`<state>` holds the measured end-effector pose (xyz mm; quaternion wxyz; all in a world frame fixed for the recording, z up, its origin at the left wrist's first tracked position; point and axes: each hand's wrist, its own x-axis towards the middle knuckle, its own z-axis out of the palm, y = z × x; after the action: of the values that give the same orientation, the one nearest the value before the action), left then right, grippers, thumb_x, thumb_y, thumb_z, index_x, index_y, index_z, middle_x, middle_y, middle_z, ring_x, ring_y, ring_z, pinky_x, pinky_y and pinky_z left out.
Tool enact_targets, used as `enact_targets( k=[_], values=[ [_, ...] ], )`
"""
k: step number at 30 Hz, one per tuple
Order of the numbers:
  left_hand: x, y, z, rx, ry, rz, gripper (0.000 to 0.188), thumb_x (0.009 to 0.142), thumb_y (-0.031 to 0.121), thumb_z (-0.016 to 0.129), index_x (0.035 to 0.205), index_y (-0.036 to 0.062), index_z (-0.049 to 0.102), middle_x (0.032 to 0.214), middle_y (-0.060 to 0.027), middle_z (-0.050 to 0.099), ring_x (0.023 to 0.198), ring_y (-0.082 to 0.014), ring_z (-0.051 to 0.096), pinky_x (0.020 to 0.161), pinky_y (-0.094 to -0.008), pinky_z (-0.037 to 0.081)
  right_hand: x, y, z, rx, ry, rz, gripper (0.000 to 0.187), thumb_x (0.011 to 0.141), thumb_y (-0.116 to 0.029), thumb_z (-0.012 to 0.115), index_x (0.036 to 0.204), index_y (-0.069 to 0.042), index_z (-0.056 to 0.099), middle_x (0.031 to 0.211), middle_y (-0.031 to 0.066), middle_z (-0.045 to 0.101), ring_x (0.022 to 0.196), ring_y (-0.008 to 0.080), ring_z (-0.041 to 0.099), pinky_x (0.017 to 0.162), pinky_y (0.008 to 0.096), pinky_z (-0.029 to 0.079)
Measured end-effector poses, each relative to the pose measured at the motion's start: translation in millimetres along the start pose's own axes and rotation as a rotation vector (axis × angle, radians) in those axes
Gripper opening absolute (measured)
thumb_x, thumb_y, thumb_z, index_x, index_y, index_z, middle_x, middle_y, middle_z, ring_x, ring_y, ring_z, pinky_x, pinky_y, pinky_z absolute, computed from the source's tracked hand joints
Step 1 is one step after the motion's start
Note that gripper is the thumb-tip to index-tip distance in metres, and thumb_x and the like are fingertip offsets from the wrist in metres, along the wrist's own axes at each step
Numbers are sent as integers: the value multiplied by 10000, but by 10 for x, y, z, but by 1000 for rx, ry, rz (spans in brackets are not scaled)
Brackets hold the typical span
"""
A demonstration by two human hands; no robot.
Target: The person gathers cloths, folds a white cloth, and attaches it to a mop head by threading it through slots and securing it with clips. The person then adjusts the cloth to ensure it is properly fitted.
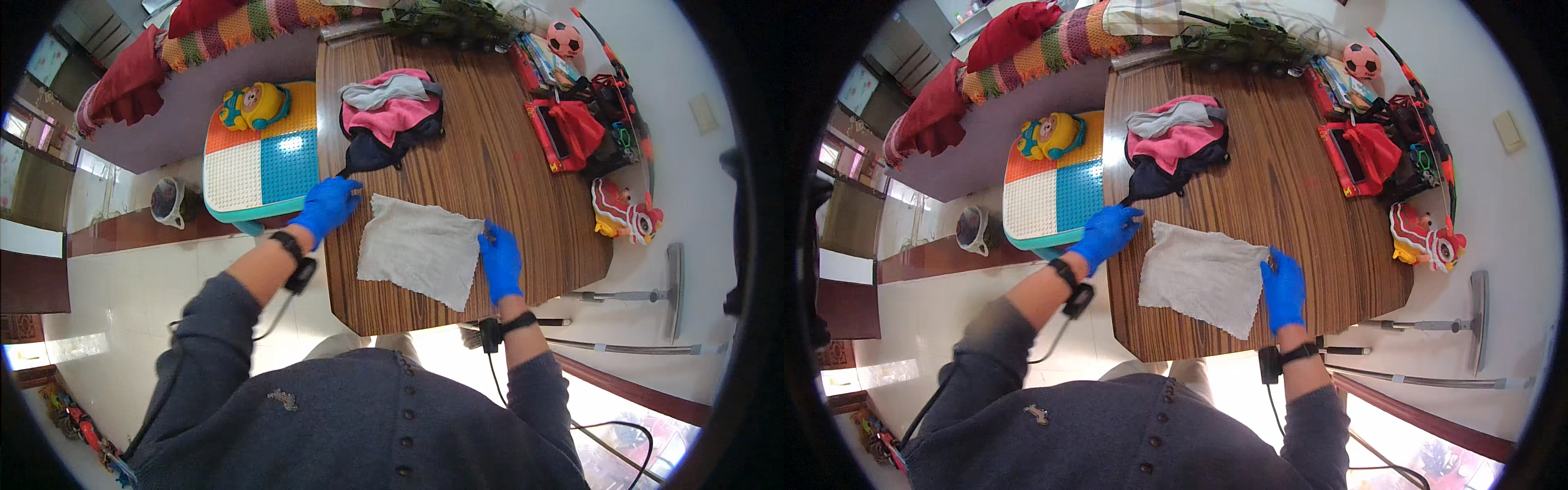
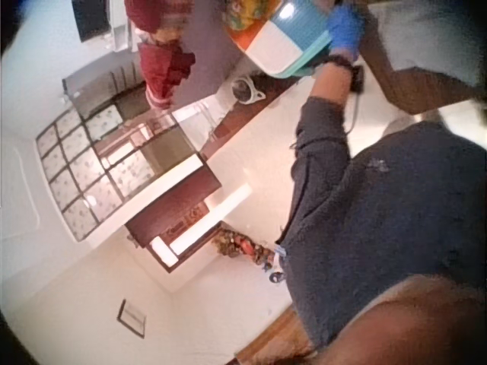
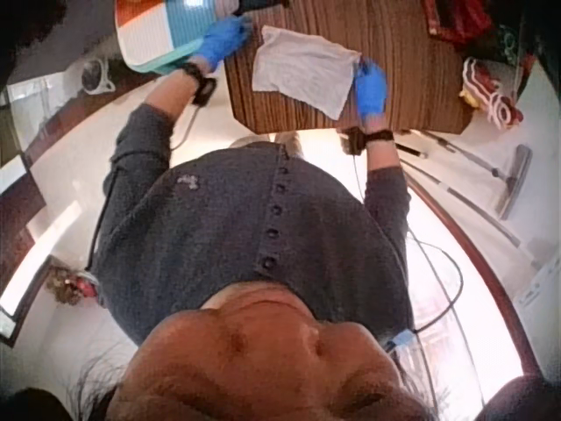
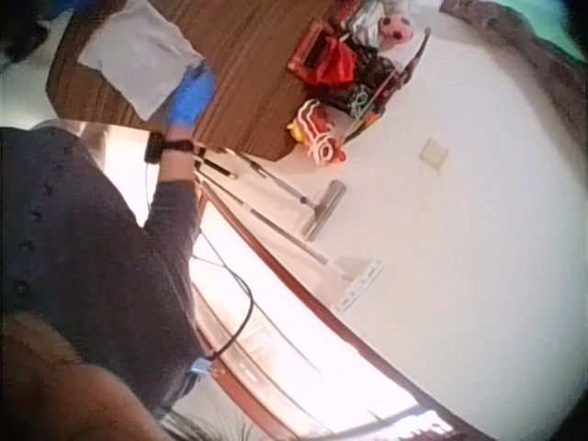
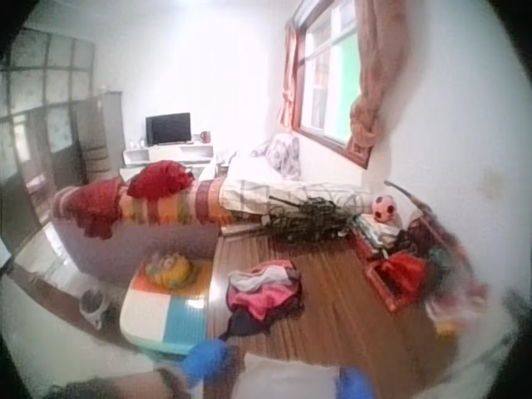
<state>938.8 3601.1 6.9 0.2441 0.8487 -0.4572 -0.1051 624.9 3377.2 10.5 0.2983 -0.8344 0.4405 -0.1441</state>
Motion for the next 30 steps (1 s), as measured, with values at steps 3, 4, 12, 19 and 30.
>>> enact_targets(
  k=[3,4,12,19,30],
  values=[
    [269,235,302,139,-18,26,179,840,196,647,981,90,678,951,-193,660,934,-376,639,808,-462,517,361,-53,174,-44,52,19,250,831,-209,714,1034,-64,692,1056,171,657,987,356,622,857,423,496],
    [292,258,347,156,-79,52,185,841,208,650,979,87,675,952,-194,659,930,-381,638,807,-463,517,429,-47,202,-122,-33,20,242,829,-209,715,1015,-57,687,1041,175,659,974,353,627,845,427,498],
    [368,215,254,-163,185,11,426,823,50,583,1244,102,541,1095,-191,645,957,-423,622,857,-480,500,583,79,130,-20,97,-128,197,835,-167,699,998,-58,687,970,165,671,900,336,652,795,439,511],
    [-226,225,158,22,-189,327,359,814,158,688,1165,97,638,1094,-145,642,1013,-372,606,895,-427,487,-174,7,-35,113,-282,-34,281,814,-191,746,1072,-90,705,1005,128,674,920,270,636,833,405,510],
    [-1018,437,12,176,-487,357,590,749,448,772,1181,75,625,1027,-141,646,978,-337,619,860,-435,496,-904,217,69,8,-270,-414,138,803,-159,734,923,-93,714,1015,113,674,953,309,624,842,400,500]
  ],
)
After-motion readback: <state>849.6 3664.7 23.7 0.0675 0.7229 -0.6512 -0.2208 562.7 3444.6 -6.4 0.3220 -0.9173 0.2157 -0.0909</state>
